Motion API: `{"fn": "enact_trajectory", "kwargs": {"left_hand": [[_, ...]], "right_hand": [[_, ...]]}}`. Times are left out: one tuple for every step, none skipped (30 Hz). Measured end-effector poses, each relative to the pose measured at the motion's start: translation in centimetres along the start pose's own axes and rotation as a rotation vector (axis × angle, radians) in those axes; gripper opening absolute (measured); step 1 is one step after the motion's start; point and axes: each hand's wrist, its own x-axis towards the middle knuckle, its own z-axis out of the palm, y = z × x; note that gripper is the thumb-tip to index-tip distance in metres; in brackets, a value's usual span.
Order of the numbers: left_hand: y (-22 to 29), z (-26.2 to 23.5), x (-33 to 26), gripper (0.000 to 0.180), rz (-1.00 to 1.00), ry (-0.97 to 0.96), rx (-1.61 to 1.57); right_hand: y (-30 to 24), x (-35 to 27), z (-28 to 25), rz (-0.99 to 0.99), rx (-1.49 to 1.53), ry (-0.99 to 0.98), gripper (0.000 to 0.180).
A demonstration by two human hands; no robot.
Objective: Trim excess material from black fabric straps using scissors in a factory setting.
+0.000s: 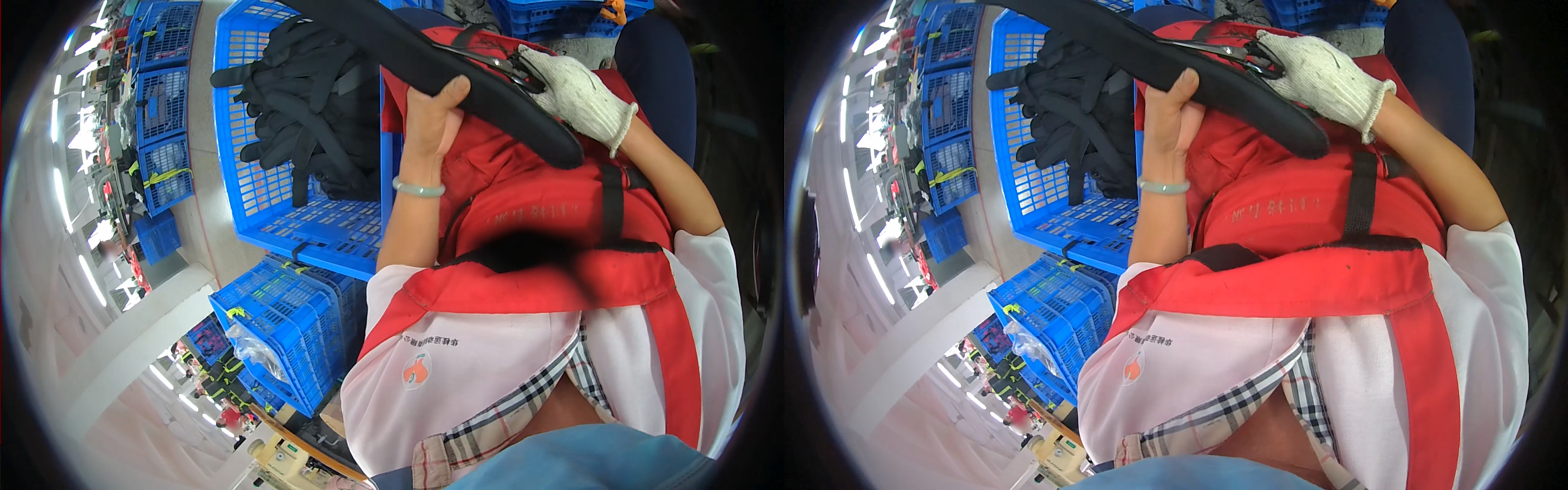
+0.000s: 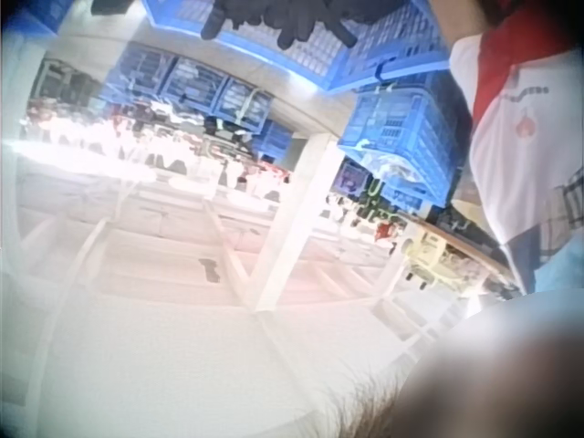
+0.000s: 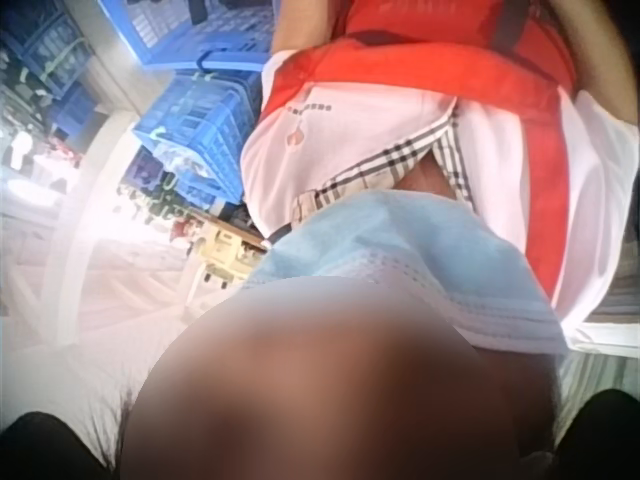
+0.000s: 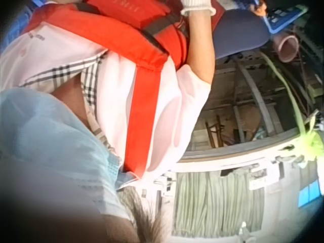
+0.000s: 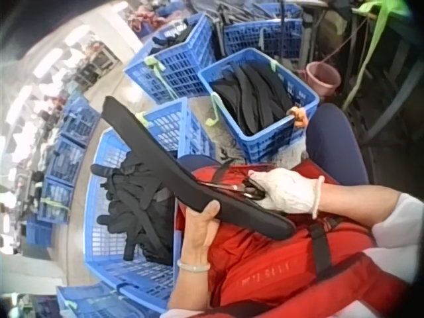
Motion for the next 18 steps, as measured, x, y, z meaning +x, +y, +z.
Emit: {"fn": "enact_trajectory", "kwargs": {"left_hand": [[0.7,-0.1,-0.8,0.045,0.002,-0.016,0.081],[1.9,-1.1,-1.4,0.042,-0.013,-0.001,0.221],[3.0,-1.5,-1.3,0.041,0.039,0.060,0.319],[4.1,-1.8,-1.1,0.041,0.090,0.120,0.416],[5.1,-2.2,-0.8,0.038,0.114,0.077,0.299],[5.1,-2.2,-0.2,0.038,0.122,0.084,0.301],[5.1,-2.1,0.3,0.037,0.110,0.051,0.229],[4.7,-1.9,0.7,0.036,0.094,0.011,0.153],[4.5,-1.7,0.9,0.035,0.061,0.010,0.106],[4.3,-1.5,1.0,0.035,0.062,0.004,0.103],[4.1,-1.4,1.0,0.034,0.045,-0.004,0.107],[3.9,-1.3,0.9,0.034,0.026,-0.012,0.112],[3.4,-1.1,0.9,0.034,0.021,-0.017,0.110],[2.9,-0.7,0.8,0.033,0.031,-0.016,0.084],[2.4,-0.4,0.7,0.032,0.041,-0.014,0.058],[2.0,-0.1,0.5,0.032,0.031,-0.018,0.056],[1.8,0.1,0.4,0.034,0.019,-0.015,0.040],[1.6,0.3,0.3,0.036,0.007,-0.011,0.025]], "right_hand": [[0.0,-0.3,-0.4,-0.021,-0.014,0.024,0.041],[-0.1,-0.5,-0.7,-0.052,-0.025,0.050,0.040],[0.1,-0.5,-0.4,-0.103,-0.035,0.106,0.038],[0.4,-0.5,-0.7,-0.106,-0.037,0.105,0.038],[-0.3,-0.3,-1.5,-0.072,-0.004,0.011,0.041],[-0.7,0.0,-2.0,-0.041,0.023,-0.078,0.043],[-0.6,0.0,-1.9,-0.058,-0.062,-0.122,0.047],[0.2,-0.1,-1.6,-0.061,-0.067,-0.121,0.047],[1.1,-0.3,-1.1,-0.102,-0.072,-0.036,0.047],[2.0,-0.5,-0.8,-0.141,-0.077,0.049,0.048],[1.1,-0.5,-1.4,-0.051,-0.068,-0.032,0.047],[1.5,-0.6,-1.3,-0.045,-0.070,-0.030,0.047],[2.2,-0.5,-1.0,-0.037,-0.060,-0.059,0.047],[2.4,-0.6,-1.0,-0.025,-0.049,-0.087,0.048],[2.5,-0.9,-1.0,-0.013,-0.049,-0.086,0.048],[2.4,-1.2,-0.9,-0.020,-0.015,-0.071,0.045],[2.2,-1.1,-0.9,-0.035,0.019,-0.056,0.043],[1.8,-1.1,-0.8,-0.032,0.021,-0.056,0.043]]}}
